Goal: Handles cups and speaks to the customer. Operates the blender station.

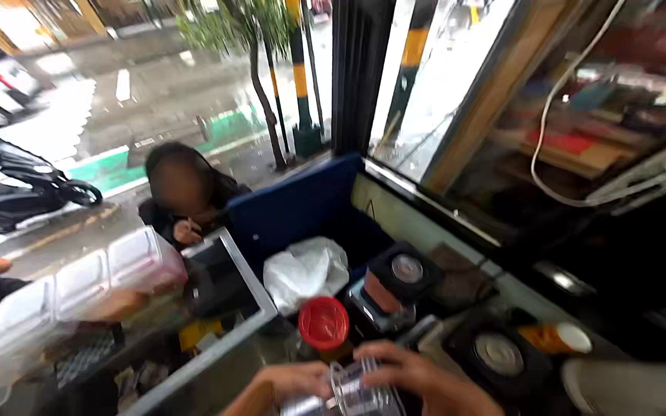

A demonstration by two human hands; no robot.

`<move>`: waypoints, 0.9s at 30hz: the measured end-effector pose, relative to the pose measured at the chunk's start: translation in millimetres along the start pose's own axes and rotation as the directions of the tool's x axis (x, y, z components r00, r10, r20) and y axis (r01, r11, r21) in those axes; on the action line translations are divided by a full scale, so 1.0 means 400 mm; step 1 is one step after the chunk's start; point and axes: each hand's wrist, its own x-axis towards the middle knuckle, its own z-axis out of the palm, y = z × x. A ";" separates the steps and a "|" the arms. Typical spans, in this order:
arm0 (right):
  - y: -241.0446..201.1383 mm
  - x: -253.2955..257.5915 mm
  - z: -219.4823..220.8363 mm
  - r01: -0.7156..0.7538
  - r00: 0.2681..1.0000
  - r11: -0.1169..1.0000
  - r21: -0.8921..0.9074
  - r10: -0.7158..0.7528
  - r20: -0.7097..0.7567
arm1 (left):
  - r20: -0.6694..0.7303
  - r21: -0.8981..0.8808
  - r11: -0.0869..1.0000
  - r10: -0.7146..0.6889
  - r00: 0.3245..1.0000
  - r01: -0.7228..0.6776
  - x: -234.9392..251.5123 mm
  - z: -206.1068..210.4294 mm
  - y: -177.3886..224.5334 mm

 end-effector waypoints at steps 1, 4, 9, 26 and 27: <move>-0.001 -0.004 -0.019 -0.002 1.000 1.000 0.000 0.002 -0.003 | 0.011 -0.031 0.999 0.010 1.000 -0.010 -0.008 -0.001 -0.001; -0.009 -0.031 -0.106 -0.014 0.997 1.000 -0.022 0.013 -0.077 | 0.138 -0.113 0.986 0.140 0.981 -0.125 -0.006 -0.048 -0.028; -0.055 -0.137 -0.204 -0.237 0.885 0.943 -0.234 0.111 -0.452 | 0.058 -0.052 0.962 0.270 0.961 -0.267 -0.049 -0.100 -0.045; 0.108 0.043 0.064 -0.266 0.703 0.912 0.314 0.406 -0.584 | 0.121 0.105 0.788 0.596 0.794 -0.607 0.074 -0.117 -0.002; 0.080 0.028 0.077 -0.264 0.590 0.930 0.257 0.366 -0.720 | 0.105 0.106 0.758 0.636 0.765 -0.644 0.092 -0.107 0.008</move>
